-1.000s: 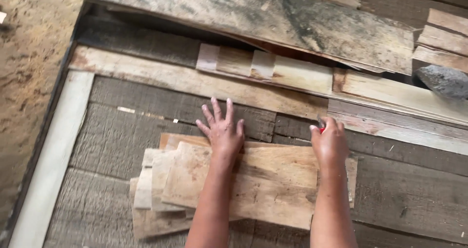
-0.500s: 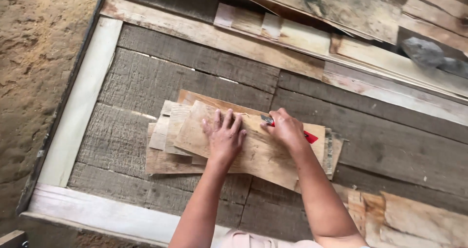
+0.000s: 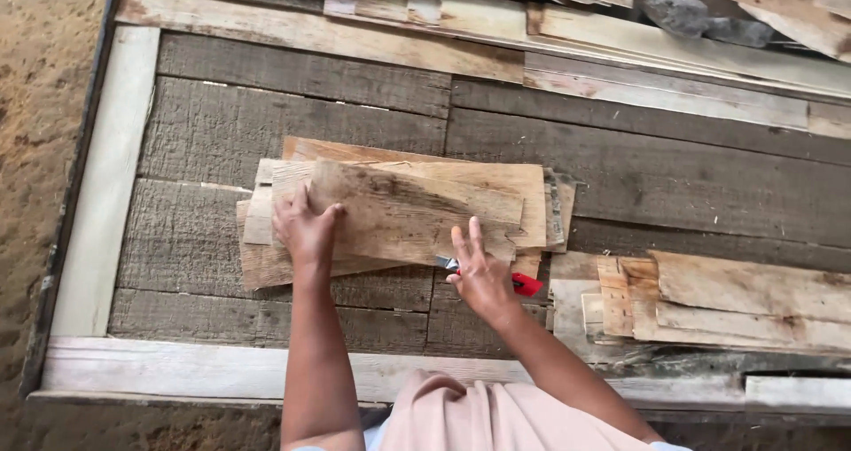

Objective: The person uses a red utility knife to scrape and trim a small wooden plank on a wooden workbench, then sets the knife down. They pick up and inspect several planks, moving them aside and stacking them on the bench. The person continues to handle and arrange multiple planks, occasionally using the knife to scrape surfaces.

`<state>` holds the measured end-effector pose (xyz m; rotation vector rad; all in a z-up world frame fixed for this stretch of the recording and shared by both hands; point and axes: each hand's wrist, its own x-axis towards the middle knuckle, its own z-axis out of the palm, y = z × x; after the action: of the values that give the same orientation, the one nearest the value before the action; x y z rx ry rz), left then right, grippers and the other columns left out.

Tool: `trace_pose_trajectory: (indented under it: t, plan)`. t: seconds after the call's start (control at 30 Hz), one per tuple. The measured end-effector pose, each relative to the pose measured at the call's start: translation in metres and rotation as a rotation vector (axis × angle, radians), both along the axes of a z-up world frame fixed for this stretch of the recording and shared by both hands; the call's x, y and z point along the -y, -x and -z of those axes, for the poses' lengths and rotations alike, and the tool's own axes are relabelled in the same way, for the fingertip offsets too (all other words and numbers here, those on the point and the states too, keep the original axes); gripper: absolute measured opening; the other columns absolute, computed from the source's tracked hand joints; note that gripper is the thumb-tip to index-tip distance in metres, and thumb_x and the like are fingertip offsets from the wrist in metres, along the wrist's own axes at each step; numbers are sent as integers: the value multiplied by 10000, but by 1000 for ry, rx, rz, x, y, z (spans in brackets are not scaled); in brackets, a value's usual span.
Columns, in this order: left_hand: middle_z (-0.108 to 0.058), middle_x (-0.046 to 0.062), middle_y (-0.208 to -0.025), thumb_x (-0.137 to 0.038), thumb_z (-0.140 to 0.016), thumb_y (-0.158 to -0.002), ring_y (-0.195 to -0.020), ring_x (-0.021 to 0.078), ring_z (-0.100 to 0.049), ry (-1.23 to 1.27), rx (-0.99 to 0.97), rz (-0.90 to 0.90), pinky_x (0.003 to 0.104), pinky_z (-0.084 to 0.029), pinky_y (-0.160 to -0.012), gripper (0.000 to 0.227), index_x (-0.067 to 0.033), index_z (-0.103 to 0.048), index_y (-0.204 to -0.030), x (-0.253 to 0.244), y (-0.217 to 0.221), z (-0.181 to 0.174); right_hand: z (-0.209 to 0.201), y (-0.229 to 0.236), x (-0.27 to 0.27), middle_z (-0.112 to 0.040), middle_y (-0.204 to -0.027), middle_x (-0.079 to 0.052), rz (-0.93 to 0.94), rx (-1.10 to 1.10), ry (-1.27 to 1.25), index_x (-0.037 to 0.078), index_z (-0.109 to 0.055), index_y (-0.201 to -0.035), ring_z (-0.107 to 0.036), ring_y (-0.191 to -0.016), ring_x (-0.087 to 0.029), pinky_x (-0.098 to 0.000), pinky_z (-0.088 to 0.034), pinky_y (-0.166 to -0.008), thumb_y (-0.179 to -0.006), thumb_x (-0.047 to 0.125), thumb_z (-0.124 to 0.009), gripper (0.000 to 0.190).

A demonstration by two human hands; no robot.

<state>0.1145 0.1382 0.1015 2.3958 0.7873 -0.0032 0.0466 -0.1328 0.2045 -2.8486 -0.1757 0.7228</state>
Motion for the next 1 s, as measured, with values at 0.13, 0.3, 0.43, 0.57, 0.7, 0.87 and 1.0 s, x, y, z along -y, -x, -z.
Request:
trace_pose_trajectory:
  t: [0.13, 0.3, 0.43, 0.57, 0.7, 0.87, 1.0]
  plan:
    - [-714, 152, -975, -179, -820, -850, -896, 268, -684, 642, 245, -106, 436, -554, -744, 418, -51, -695, -1228, -8, 28, -34, 37, 10, 20, -353, -1528, -225, 50, 168, -124, 139, -457, -1480, -725, -953, -434, -558, -639, -736, -877, 239, -763, 684]
    - [-708, 119, -933, -193, -714, -984, -818, 172, -650, 593, 445, -252, 356, -517, -699, 276, -52, -690, -1220, -115, 56, 75, 84, -1, 60, -592, -1027, -16, 339, 556, -250, 218, -666, -1101, -715, -876, -354, -468, -594, -738, -900, 179, -720, 211]
    - [-711, 131, -913, -134, -618, -1006, -784, 158, -649, 474, 479, -394, 331, -549, -661, 270, -72, -710, -1252, -165, 75, 102, 107, -17, 51, -590, -965, -45, 474, 485, -260, 185, -641, -1049, -706, -874, -356, -483, -591, -761, -895, 219, -718, 175]
    - [-713, 172, -975, -132, -585, -1003, -852, 181, -651, 488, 480, -449, 366, -556, -708, 284, -40, -708, -1243, -163, 87, 97, 137, -26, 31, -712, -670, 0, 574, -4, -428, 207, -710, -862, -696, -477, -177, -308, -564, -487, -855, 318, -686, 114]
    - [-731, 120, -1001, -383, -841, -858, -927, 230, -702, 451, 257, -429, 414, -560, -764, 465, -110, -707, -1209, -134, 80, 69, 99, -8, 2, -740, -618, -42, 514, -301, -414, 128, -726, -792, -649, -393, -156, -253, -524, -400, -810, 202, -654, 104]
    - [-734, 80, -980, -450, -860, -771, -968, 270, -714, 290, 153, -368, 394, -547, -823, 481, -148, -722, -1120, -120, 62, 82, 108, -5, 9, -737, -717, -57, 600, -256, -368, 169, -783, -967, -713, -526, -189, -283, -574, -553, -838, 284, -692, 195]
    - [-733, 98, -968, -452, -868, -762, -968, 302, -714, 271, 165, -330, 413, -545, -830, 486, -140, -729, -1107, -108, 47, 83, 123, -14, 31, -734, -708, -34, 622, -216, -311, 217, -781, -937, -734, -566, -192, -286, -583, -573, -828, 325, -691, 177]
